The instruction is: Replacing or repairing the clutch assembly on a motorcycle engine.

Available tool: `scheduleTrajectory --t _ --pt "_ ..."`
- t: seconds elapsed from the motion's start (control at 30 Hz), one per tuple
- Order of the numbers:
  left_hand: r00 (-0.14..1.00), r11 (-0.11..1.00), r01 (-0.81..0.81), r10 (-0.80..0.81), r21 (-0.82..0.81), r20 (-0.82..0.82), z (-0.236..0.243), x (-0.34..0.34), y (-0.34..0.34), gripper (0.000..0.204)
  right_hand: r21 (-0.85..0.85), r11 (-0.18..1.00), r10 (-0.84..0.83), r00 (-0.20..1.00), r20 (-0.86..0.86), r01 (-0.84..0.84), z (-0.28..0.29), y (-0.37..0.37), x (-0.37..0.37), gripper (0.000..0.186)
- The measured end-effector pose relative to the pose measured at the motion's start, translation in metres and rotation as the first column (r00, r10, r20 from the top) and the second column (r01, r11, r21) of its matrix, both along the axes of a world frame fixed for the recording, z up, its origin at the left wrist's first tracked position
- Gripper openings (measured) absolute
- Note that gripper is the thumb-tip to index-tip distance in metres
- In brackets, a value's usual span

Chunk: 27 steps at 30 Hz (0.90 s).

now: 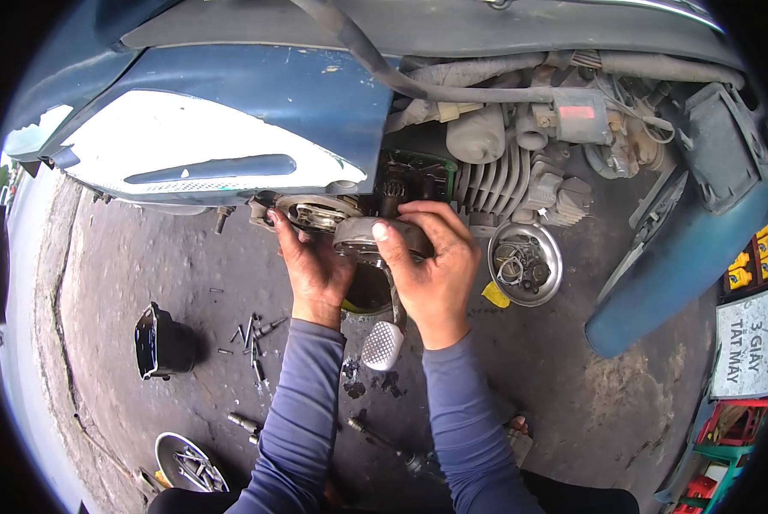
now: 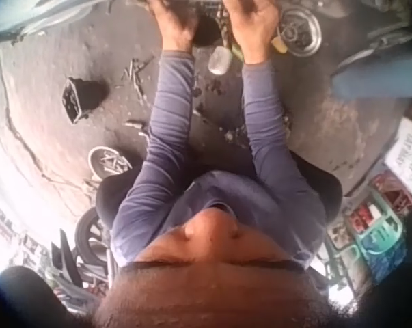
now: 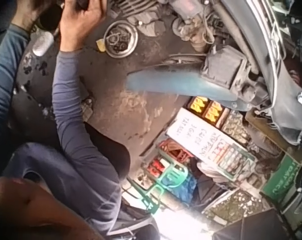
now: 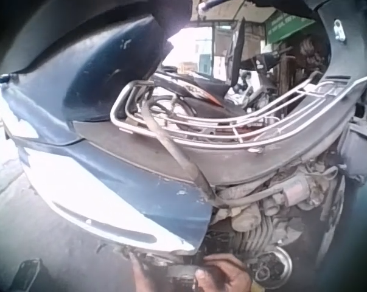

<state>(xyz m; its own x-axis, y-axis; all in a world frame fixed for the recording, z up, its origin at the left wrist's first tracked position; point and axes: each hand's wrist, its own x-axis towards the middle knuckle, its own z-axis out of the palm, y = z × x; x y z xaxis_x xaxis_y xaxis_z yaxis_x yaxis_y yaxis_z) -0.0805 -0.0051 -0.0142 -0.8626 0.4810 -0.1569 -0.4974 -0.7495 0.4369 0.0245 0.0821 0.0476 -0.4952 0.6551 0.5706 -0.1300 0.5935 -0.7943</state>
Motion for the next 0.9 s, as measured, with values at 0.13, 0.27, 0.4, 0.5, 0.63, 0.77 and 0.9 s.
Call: scheduleTrajectory --t 0.13,0.27,0.4,0.5,0.63,0.77,0.9 --pt "0.999 0.996 0.036 -0.038 -0.088 -0.025 -0.001 0.008 0.002 0.085 0.167 0.984 0.052 0.998 0.023 -0.055 0.011 0.006 -0.010 0.019" --pt "0.997 0.995 -0.049 0.044 -0.086 -0.059 -0.009 0.006 0.007 0.081 0.058 0.995 0.078 0.997 -0.017 -0.077 -0.003 0.012 -0.015 0.021" --pt "0.996 0.997 -0.066 0.063 -0.050 -0.060 -0.010 0.007 0.010 0.079 0.032 0.997 0.068 0.993 -0.101 -0.065 -0.019 0.013 -0.014 0.025" --pt "0.997 0.998 -0.050 0.048 -0.029 -0.063 -0.009 0.005 0.012 0.078 -0.266 0.958 0.043 0.971 -0.234 -0.106 -0.027 0.013 -0.012 0.024" --pt "0.998 0.998 -0.039 0.037 -0.048 -0.052 -0.010 0.002 0.012 0.083 -0.336 0.921 0.085 0.945 -0.317 -0.196 -0.030 0.012 -0.012 0.032" --pt "0.997 0.996 -0.068 0.067 -0.062 -0.025 -0.009 0.006 0.011 0.085 -0.167 0.953 0.142 0.860 -0.490 -0.252 -0.029 0.020 0.004 0.040" --pt "0.993 0.993 -0.114 0.114 -0.025 0.007 -0.007 0.009 0.012 0.078 -0.175 0.918 0.226 0.832 -0.507 -0.356 0.000 0.034 0.027 0.045"
